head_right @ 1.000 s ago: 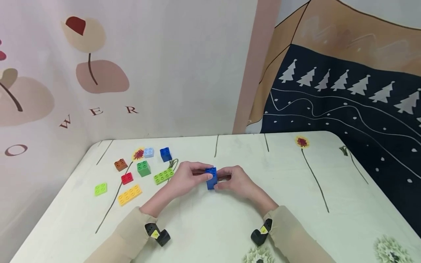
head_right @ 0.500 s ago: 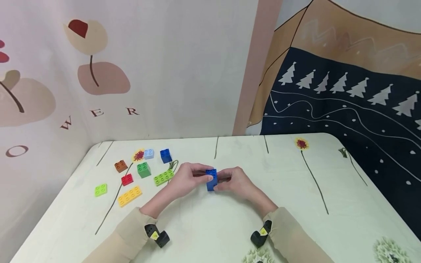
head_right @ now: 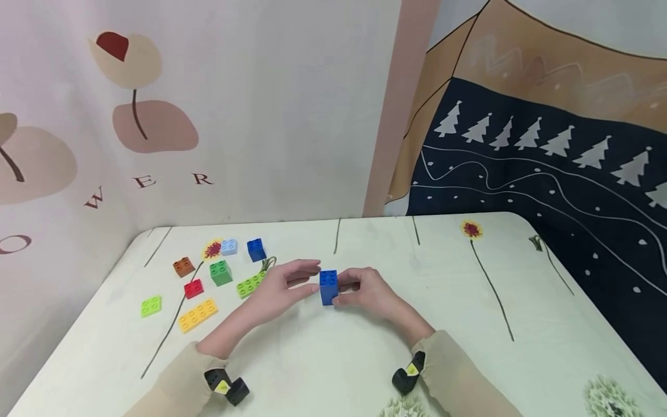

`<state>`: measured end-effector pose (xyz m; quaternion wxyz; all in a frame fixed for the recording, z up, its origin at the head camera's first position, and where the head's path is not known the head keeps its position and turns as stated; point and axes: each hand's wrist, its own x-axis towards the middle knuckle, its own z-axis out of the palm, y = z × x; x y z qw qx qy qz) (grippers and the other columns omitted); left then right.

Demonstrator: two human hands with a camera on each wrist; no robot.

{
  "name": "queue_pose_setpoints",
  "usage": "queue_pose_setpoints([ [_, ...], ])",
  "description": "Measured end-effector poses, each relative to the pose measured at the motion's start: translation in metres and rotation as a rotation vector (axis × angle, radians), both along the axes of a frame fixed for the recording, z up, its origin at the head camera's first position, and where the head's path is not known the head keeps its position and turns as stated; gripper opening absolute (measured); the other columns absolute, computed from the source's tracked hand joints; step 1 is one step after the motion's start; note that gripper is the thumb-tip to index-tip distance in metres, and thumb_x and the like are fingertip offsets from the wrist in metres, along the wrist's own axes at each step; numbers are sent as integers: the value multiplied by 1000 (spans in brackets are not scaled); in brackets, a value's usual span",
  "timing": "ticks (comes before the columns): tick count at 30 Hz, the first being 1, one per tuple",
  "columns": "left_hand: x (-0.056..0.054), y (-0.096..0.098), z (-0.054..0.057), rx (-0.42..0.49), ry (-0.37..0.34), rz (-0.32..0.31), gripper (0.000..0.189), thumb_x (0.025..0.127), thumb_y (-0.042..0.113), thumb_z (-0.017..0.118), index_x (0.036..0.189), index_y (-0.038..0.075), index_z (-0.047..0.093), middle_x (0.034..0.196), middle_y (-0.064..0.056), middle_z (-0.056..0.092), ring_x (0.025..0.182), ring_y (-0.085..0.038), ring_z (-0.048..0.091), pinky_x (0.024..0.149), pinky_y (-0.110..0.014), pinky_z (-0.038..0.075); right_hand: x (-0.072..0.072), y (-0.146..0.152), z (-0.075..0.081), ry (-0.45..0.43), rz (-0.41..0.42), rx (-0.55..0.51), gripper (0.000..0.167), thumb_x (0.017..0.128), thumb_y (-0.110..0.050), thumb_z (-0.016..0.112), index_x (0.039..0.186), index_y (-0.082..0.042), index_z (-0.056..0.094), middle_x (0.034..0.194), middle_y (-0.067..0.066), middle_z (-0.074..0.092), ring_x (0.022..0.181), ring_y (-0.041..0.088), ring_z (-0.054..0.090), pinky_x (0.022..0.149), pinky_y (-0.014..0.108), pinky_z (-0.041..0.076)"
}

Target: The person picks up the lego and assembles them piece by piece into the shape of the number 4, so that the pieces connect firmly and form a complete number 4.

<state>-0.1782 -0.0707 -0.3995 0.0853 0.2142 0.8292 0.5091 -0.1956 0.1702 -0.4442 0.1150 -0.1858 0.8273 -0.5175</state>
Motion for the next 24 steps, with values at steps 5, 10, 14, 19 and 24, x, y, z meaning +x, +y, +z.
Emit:
queue_pose_setpoints([
  [5,3,-28,9,-27,-16,84,49,96,16,75,141,8,60,135,-9,66,126,-26,61,105,-44,49,0,-1,3,-7,-2,24,36,85,-10,84,117,1,72,106,5,73,99,21,67,94,41,54],
  [10,5,-61,12,-35,-7,134,46,96,12,74,139,2,60,135,-16,64,127,-34,60,102,-44,51,1,-1,3,0,5,36,41,84,-11,86,120,0,70,107,3,73,100,20,66,92,34,53],
  [14,10,-87,13,-59,4,175,44,95,9,74,137,1,61,134,-17,65,125,-34,62,100,-40,53,2,-1,3,10,11,27,44,84,-13,86,122,1,69,108,4,72,101,21,66,90,33,53],
  [19,17,-113,11,-96,24,235,42,94,7,74,134,0,64,130,-19,66,121,-35,64,98,-37,54,4,-2,3,55,10,-1,42,85,-14,86,121,2,70,107,5,73,100,23,66,85,29,52],
  [24,14,-121,2,-103,-9,269,41,94,8,74,133,-1,64,131,-19,66,122,-36,63,99,-40,54,6,0,6,61,-17,-1,42,85,-14,85,121,1,70,110,6,73,102,23,65,89,31,54],
])
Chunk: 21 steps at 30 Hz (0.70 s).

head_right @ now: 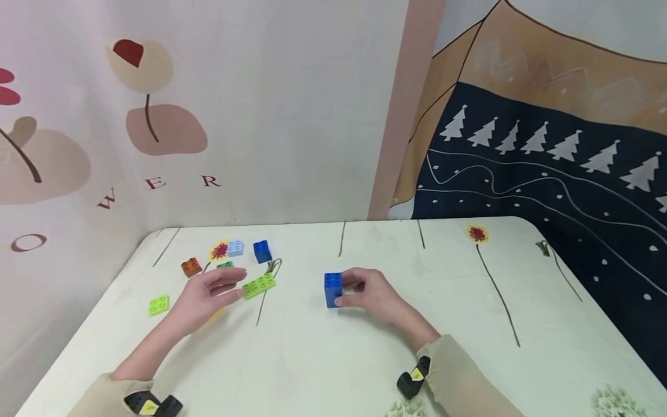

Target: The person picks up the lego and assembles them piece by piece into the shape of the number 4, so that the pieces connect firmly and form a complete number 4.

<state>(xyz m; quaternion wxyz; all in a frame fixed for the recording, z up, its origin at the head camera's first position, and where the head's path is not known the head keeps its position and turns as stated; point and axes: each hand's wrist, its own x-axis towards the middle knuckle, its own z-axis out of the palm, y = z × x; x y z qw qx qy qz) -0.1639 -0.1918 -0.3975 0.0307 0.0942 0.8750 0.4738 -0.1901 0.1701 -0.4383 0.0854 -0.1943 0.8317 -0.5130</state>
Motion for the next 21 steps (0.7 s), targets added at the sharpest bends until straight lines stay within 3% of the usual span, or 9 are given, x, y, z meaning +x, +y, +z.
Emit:
queue_pose_setpoints([
  [4,-9,4,-10,-20,-38,11,42,94,12,75,134,4,65,134,-14,65,126,-35,60,104,-45,50,1,0,3,-14,-4,-34,42,87,-12,84,124,2,68,116,10,72,106,26,65,95,38,55],
  [10,-18,13,-24,-74,-24,23,41,91,9,78,132,10,69,135,-12,64,126,-35,58,104,-49,50,2,2,0,-46,14,-107,46,88,-10,82,129,5,65,123,17,69,112,32,66,98,38,54],
  [21,-25,13,-26,-84,-18,-6,50,91,5,77,139,7,63,136,-12,64,126,-32,60,104,-47,51,0,-4,2,-68,8,-140,40,88,-6,81,123,6,66,118,19,71,111,34,68,89,32,59],
])
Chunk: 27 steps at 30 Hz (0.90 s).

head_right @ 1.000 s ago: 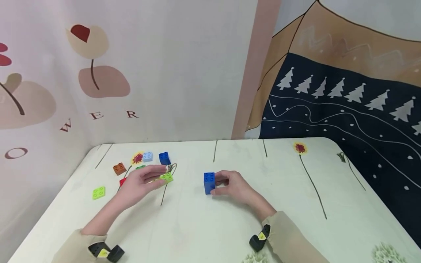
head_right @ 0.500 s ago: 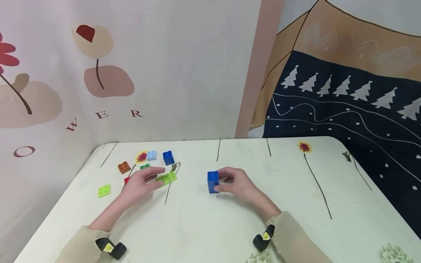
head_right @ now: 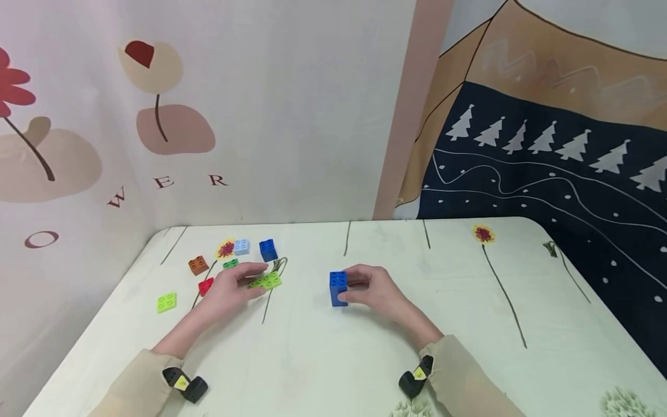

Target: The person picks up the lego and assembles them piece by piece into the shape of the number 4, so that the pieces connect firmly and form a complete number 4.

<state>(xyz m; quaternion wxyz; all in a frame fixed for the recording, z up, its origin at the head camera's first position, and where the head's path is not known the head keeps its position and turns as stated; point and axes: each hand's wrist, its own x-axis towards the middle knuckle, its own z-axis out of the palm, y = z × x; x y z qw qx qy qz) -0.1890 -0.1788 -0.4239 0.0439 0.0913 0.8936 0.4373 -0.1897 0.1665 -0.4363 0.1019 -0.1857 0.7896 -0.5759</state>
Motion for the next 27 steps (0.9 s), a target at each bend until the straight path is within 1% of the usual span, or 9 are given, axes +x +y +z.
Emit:
queue_pose_setpoints([
  [4,-1,3,0,-41,-1,-15,55,89,3,78,141,7,61,139,-13,63,129,-33,57,106,-49,48,0,0,1,-5,-8,4,38,88,-5,81,121,5,67,117,19,72,110,34,68,90,33,58],
  [7,-1,5,0,-94,-7,-35,59,88,4,79,144,9,60,143,-13,59,133,-35,53,109,-51,46,0,1,0,-10,-12,8,37,88,-5,81,121,5,67,117,18,72,110,33,68,90,33,58],
  [11,-1,6,0,-148,-8,-44,60,88,3,79,145,11,59,147,-14,56,136,-37,50,109,-53,44,-1,0,-2,-12,-8,-1,36,88,-5,81,120,6,67,116,18,72,110,33,68,89,32,58],
  [14,-1,7,-1,-162,-6,-28,57,89,2,78,143,11,61,145,-14,57,136,-37,51,108,-52,46,-2,0,-3,-11,-8,-10,35,88,-5,81,119,6,67,115,18,73,110,33,68,89,31,58],
  [18,-2,10,0,-177,11,-23,49,90,0,76,136,10,67,139,-13,63,132,-36,55,106,-51,48,-2,0,-3,-3,-9,-15,34,88,-4,81,118,6,67,114,18,73,108,31,69,88,31,59],
  [22,-1,13,1,-185,31,-53,44,90,-3,75,131,9,71,135,-13,66,129,-35,57,105,-52,48,-3,-1,-3,-8,-10,-16,34,87,-3,81,117,5,68,114,17,73,108,31,69,88,29,58],
  [27,3,16,2,-144,36,-83,41,89,-4,75,128,9,72,131,-11,67,127,-33,59,104,-50,50,-2,0,-2,-21,-10,-18,37,87,-5,82,120,6,68,115,18,73,109,32,68,88,30,59],
])
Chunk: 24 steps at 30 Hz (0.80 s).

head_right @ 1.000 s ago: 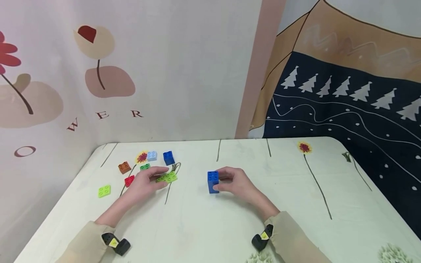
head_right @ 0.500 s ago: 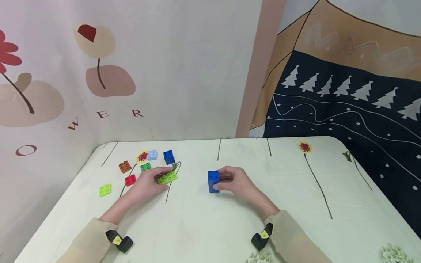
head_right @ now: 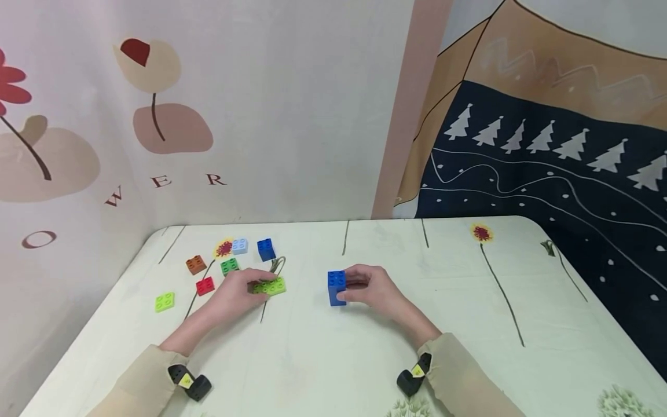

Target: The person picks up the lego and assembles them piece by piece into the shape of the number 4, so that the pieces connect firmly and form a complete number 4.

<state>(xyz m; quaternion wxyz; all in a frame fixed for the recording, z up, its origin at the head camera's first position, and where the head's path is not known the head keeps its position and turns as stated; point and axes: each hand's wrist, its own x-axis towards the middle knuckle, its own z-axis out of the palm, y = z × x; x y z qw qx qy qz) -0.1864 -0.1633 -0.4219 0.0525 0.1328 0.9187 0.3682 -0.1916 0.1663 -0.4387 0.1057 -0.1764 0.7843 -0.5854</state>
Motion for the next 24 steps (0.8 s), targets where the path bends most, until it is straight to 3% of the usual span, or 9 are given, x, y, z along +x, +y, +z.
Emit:
queue_pose_setpoints([
  [13,4,10,3,91,-8,-26,42,86,-6,75,124,12,74,130,-7,68,127,-31,58,105,-48,50,0,1,-1,0,-9,8,38,88,-6,82,121,7,68,114,17,73,108,31,69,89,30,58],
  [24,11,32,23,149,28,-119,40,89,-1,76,126,15,74,127,0,69,118,-22,62,97,-40,54,2,-1,1,-4,-35,16,38,86,-6,83,120,6,69,113,17,74,107,31,70,89,31,58],
])
